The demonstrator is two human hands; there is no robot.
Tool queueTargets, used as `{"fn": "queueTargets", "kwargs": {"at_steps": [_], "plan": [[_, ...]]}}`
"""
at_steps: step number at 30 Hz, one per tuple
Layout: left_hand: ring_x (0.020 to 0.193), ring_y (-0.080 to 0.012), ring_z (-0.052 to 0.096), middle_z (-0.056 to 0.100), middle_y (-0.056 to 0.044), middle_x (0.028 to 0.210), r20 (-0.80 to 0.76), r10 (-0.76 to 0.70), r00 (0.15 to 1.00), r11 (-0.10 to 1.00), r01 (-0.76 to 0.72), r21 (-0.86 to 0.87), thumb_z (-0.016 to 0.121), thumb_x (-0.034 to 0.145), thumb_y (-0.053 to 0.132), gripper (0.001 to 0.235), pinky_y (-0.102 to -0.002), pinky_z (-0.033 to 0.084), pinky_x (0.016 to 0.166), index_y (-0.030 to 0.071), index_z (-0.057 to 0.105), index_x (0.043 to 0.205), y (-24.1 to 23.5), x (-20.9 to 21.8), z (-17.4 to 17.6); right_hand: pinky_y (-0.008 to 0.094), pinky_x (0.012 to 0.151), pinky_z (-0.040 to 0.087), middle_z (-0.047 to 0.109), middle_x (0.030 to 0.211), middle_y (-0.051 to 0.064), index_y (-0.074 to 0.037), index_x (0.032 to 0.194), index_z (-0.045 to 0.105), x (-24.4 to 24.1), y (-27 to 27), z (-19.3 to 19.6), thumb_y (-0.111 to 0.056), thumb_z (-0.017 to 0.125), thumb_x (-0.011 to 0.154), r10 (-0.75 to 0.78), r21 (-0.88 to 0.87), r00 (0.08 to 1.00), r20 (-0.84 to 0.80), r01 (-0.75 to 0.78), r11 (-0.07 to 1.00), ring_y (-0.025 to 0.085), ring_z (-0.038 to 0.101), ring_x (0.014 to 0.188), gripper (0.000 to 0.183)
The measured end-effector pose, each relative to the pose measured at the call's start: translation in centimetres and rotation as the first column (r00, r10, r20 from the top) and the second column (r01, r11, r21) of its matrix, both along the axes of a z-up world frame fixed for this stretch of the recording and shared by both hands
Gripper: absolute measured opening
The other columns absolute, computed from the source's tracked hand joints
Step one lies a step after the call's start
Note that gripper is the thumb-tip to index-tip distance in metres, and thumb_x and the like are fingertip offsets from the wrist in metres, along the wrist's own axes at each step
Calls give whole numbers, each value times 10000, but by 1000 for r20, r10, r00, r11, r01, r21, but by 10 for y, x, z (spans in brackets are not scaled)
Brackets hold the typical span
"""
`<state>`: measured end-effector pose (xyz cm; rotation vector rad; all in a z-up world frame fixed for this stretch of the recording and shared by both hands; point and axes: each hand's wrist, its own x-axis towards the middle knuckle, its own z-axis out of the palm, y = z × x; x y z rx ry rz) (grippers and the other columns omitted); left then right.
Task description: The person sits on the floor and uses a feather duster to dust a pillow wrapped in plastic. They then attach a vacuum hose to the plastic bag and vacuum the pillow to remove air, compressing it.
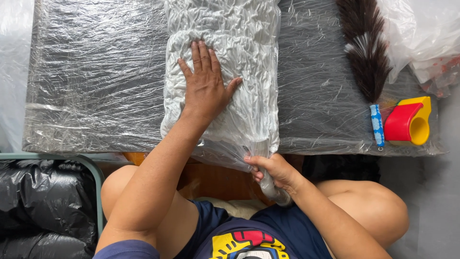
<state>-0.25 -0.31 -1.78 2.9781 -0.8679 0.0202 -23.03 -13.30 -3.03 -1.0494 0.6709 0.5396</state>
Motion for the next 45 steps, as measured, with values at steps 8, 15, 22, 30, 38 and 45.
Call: {"fn": "queueTargets", "kwargs": {"at_steps": [8,15,22,30,38,45], "plan": [[1531,-446,12,99,-304,1658,-10,0,1000,1000,0,-3,148,1004,776,1028,-715,97,1176,-63,199,1596,-1,1,1,272,491,432,481,529,23,-75,730,590,1,-1,0,-142,745,904,6,-8,1000,0,-6,1000,96,468,439,243],[1530,-451,28,109,-305,1656,21,0,1000,999,-1,32,123,1004,776,1023,-716,127,1172,-54,210,1596,-1,0,0,278,484,436,453,470,33,-74,663,564,2,0,1,-152,738,903,27,-23,999,23,-26,999,105,439,418,306],[1533,-442,22,91,-300,1657,-9,0,1000,1000,0,27,122,1003,773,1016,-705,122,1178,-48,193,1598,-1,0,2,278,493,440,448,454,41,-77,650,570,2,-1,-2,-156,720,921,52,-17,998,47,-51,999,120,435,419,320],[1530,-455,53,137,-311,1651,38,-5,999,1000,4,21,144,1012,768,1012,-718,147,1167,-57,235,1591,-2,-1,-4,281,496,443,447,450,39,-84,633,553,2,-1,-2,-162,727,914,50,-25,998,35,-49,998,118,436,417,340],[1527,-458,59,139,-304,1651,8,-3,1000,999,2,50,136,1015,757,999,-704,160,1167,-57,220,1587,-2,0,3,276,492,444,457,451,42,-82,618,555,2,-2,-3,-163,728,914,51,-10,997,49,-51,999,118,443,414,353],[1485,-446,249,326,-311,1554,-15,-7,1000,987,4,-163,380,1036,628,822,-672,256,1122,-66,412,1474,0,-3,11,294,449,461,424,448,26,-65,634,541,1,-4,5,-135,741,902,8,-35,995,96,-5,999,110,449,386,342]]}}
